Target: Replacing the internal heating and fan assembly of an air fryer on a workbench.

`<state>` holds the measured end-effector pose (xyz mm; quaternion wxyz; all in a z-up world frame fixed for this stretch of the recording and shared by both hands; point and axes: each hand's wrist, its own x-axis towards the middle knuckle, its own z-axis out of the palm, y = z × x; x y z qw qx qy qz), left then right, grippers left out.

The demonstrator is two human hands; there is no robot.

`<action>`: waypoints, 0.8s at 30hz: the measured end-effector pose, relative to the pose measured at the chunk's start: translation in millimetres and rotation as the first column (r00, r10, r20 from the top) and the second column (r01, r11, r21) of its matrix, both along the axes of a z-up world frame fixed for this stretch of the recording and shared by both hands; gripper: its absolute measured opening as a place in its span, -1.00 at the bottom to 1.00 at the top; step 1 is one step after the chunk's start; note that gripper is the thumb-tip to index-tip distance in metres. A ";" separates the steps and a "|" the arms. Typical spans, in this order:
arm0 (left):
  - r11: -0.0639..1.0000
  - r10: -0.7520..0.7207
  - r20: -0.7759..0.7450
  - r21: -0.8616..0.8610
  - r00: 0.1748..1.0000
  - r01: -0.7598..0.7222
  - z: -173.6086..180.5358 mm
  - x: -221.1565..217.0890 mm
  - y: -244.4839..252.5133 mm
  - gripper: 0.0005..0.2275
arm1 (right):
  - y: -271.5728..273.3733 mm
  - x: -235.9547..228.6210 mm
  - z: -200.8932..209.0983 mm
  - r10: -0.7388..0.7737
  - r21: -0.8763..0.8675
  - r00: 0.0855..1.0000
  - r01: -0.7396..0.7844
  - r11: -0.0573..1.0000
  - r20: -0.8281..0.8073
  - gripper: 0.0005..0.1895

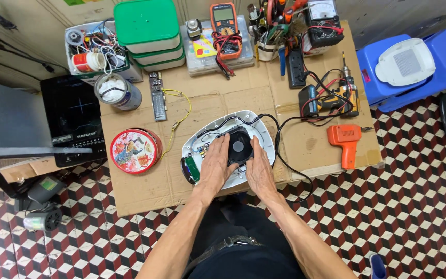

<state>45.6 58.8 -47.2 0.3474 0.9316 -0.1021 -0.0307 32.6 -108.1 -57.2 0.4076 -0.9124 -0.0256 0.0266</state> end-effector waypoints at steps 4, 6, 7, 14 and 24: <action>1.000 -0.009 0.049 -0.023 0.999 0.010 2.4 5.0 1.5 -0.12 | -3.9 2.5 0.9 0.014 0.003 1.000 -0.014 1.000 -0.013 -0.29; 1.000 -0.020 0.023 -0.023 1.000 0.020 2.1 5.9 4.2 -0.14 | -4.8 2.0 -3.5 0.022 -0.013 0.999 -0.023 1.000 -0.031 -0.32; 0.999 -0.025 0.027 -0.026 0.999 0.026 4.4 7.3 4.6 -0.14 | -2.9 3.8 4.3 0.017 -0.016 0.999 -0.017 1.000 -0.028 -0.32; 0.999 -0.017 -0.030 -0.036 0.999 0.016 0.0 16.5 8.0 -0.14 | 15.2 26.3 16.3 -0.120 -0.129 0.962 0.155 0.979 0.246 -0.47; 0.998 -0.057 0.056 -0.020 0.997 0.058 -17.3 20.6 12.0 -0.27 | 55.3 58.3 -10.0 0.041 -0.169 0.979 -0.007 0.986 0.199 -0.38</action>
